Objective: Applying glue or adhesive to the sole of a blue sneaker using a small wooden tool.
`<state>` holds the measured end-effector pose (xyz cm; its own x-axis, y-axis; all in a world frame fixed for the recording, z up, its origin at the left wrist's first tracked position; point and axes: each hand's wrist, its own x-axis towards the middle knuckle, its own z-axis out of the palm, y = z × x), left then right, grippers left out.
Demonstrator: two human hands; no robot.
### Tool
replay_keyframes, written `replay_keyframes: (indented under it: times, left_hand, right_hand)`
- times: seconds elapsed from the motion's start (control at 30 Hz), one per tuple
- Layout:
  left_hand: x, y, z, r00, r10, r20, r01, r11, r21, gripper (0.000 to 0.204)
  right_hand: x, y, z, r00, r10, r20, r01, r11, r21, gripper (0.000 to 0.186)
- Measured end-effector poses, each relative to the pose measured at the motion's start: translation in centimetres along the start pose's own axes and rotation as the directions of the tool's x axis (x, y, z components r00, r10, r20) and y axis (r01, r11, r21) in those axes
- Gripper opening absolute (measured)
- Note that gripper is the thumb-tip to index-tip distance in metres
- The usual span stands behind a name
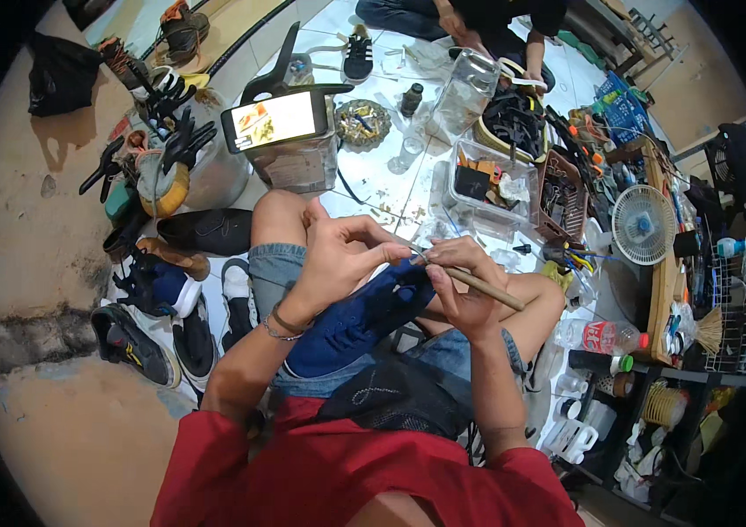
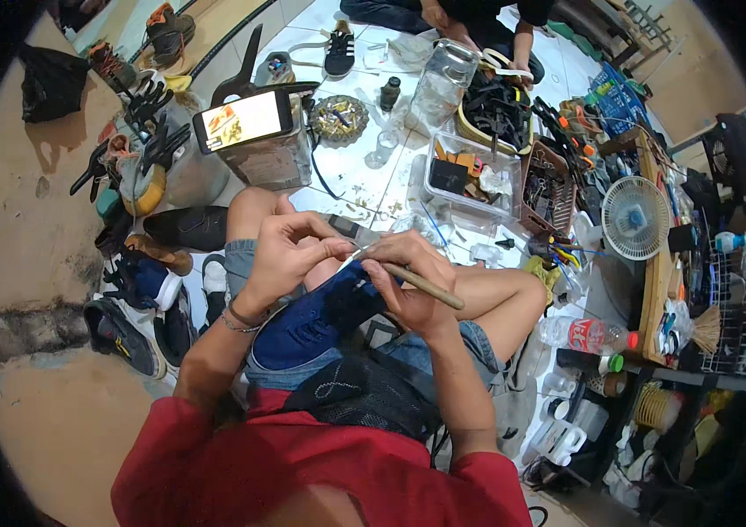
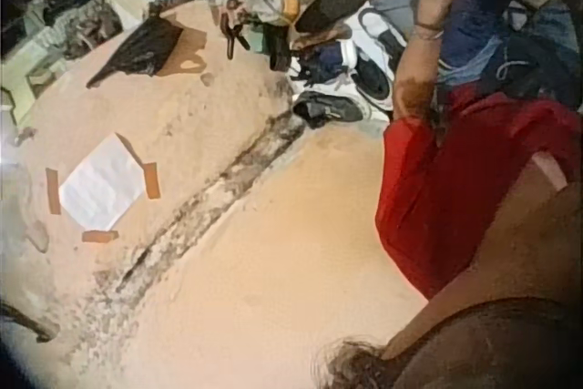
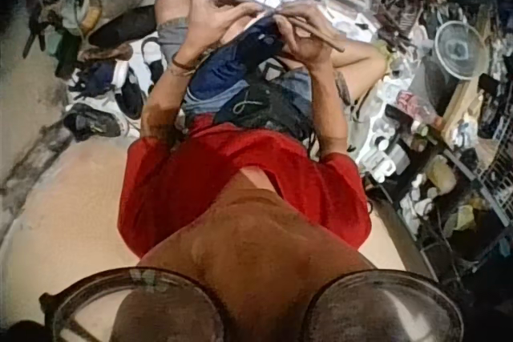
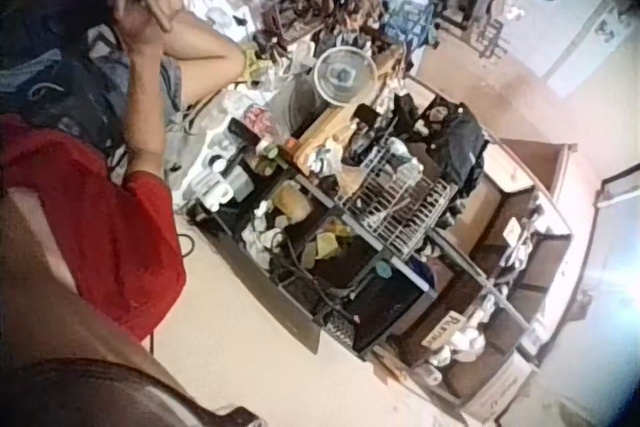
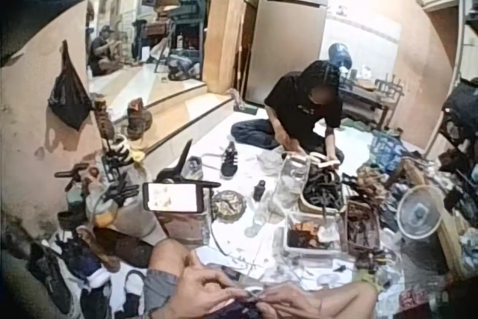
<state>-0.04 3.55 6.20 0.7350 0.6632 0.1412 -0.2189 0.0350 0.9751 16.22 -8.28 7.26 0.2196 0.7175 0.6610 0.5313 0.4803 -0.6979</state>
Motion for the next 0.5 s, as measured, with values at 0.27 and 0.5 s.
replay_keyframes:
  times: [0.27, 0.5]
  left_hand:
    - [1.3, -0.7, -0.9, 0.998, -0.053, -0.017, 0.055, 0.996, 0.072, 0.011]
    - [4.4, -3.5, -2.1, 0.977, 0.120, -0.175, -0.047, 0.927, 0.373, 0.017]
  right_hand:
    - [-0.1, 1.1, 0.1, 0.973, 0.227, -0.046, -0.222, 0.971, 0.084, 0.010]
    - [2.8, 5.4, -2.4, 0.883, 0.464, -0.071, -0.413, 0.840, 0.350, 0.013]
